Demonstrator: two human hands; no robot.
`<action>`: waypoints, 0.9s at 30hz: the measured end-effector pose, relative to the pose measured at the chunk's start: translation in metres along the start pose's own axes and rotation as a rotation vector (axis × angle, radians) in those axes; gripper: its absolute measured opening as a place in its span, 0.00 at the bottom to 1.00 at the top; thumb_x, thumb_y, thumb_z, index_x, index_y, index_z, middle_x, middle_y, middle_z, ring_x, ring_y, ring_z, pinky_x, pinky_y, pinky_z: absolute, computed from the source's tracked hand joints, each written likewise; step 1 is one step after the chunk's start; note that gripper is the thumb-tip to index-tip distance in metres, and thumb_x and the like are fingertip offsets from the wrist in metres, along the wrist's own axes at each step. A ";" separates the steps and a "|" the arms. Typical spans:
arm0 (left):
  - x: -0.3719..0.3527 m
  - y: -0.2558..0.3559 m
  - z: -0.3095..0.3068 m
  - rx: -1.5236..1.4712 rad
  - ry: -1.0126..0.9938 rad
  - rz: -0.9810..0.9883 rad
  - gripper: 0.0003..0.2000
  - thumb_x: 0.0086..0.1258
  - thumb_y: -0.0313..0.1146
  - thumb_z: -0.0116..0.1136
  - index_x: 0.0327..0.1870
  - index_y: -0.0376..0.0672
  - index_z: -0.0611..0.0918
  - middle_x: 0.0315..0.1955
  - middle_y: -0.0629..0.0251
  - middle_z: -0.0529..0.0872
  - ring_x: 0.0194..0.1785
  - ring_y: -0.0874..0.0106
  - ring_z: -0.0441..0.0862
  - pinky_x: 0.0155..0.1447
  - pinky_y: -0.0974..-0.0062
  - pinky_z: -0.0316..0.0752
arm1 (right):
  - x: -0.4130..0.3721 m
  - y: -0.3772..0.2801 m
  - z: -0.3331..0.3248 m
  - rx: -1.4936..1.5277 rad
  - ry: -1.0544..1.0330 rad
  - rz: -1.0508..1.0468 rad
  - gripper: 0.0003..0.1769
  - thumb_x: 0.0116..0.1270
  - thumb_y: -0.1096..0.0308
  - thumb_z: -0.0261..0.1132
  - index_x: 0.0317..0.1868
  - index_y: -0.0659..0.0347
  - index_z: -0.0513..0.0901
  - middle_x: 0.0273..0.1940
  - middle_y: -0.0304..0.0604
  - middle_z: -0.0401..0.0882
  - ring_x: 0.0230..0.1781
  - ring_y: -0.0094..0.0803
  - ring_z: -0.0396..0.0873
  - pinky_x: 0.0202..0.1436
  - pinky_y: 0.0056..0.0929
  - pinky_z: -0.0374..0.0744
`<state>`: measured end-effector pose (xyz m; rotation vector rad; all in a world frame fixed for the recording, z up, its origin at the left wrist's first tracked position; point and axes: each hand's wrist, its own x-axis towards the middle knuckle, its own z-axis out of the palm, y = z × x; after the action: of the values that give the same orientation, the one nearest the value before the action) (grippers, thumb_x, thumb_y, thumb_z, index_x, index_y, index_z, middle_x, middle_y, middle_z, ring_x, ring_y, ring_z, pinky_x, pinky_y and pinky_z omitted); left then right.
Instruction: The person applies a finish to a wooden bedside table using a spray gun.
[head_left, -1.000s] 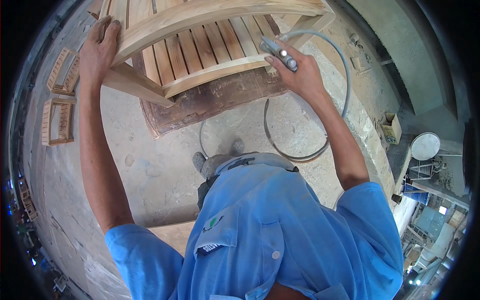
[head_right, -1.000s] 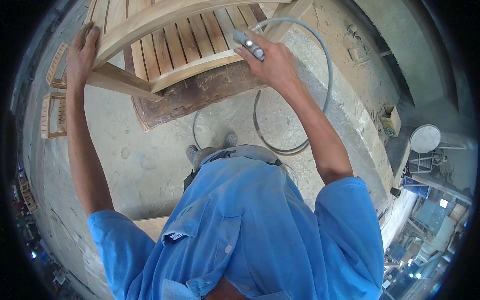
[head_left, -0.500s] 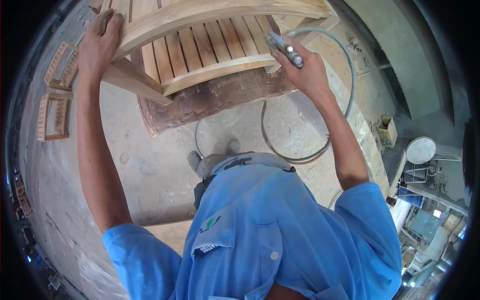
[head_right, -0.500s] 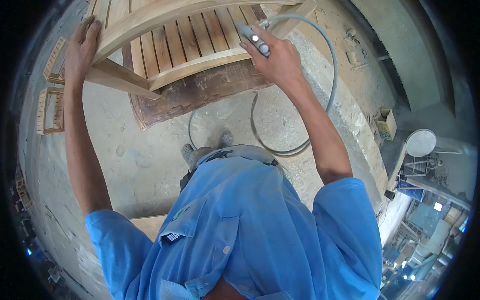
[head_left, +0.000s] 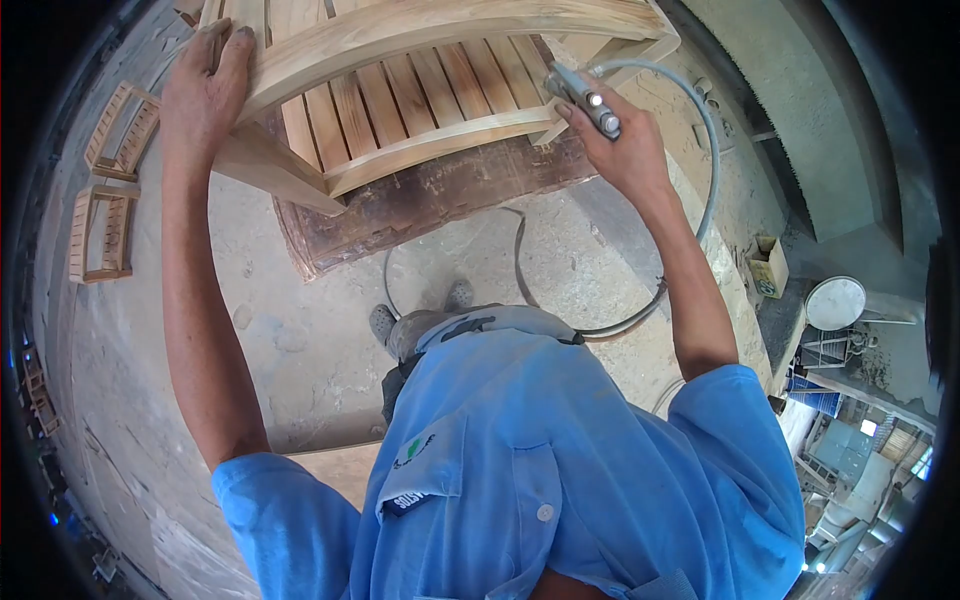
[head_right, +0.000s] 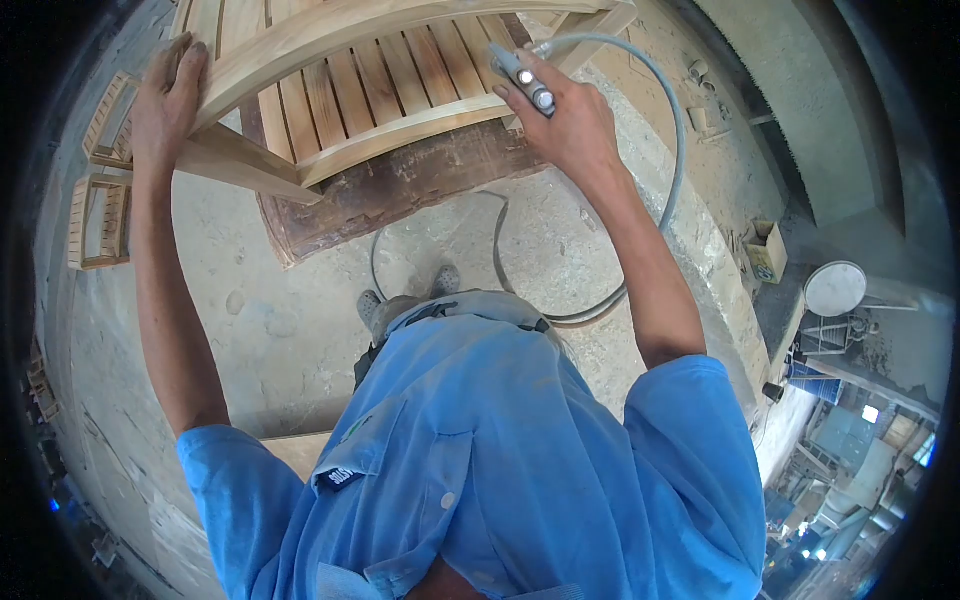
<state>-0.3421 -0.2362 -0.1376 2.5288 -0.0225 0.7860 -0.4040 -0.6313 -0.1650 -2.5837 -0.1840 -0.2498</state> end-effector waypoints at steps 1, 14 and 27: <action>0.000 -0.001 0.000 -0.001 -0.009 0.011 0.26 0.70 0.51 0.52 0.61 0.43 0.79 0.56 0.48 0.81 0.61 0.52 0.78 0.65 0.64 0.69 | 0.001 0.000 0.001 0.001 -0.027 0.026 0.25 0.63 0.57 0.70 0.59 0.54 0.82 0.28 0.53 0.85 0.27 0.45 0.86 0.32 0.37 0.80; -0.002 0.007 -0.004 0.052 -0.064 0.207 0.24 0.73 0.49 0.50 0.60 0.41 0.79 0.61 0.46 0.77 0.68 0.52 0.69 0.71 0.61 0.62 | -0.034 0.035 0.030 0.031 0.056 0.220 0.28 0.64 0.51 0.69 0.61 0.54 0.80 0.36 0.54 0.86 0.38 0.51 0.86 0.43 0.40 0.81; -0.004 0.006 -0.005 0.040 -0.075 0.174 0.25 0.73 0.50 0.50 0.60 0.39 0.79 0.62 0.46 0.76 0.69 0.51 0.69 0.72 0.60 0.61 | -0.055 0.003 0.067 0.235 -0.033 0.098 0.27 0.62 0.58 0.72 0.60 0.57 0.80 0.30 0.54 0.85 0.26 0.45 0.83 0.32 0.33 0.79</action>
<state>-0.3484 -0.2396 -0.1337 2.6192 -0.2568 0.7638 -0.4474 -0.6039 -0.2344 -2.3565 -0.0924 -0.1410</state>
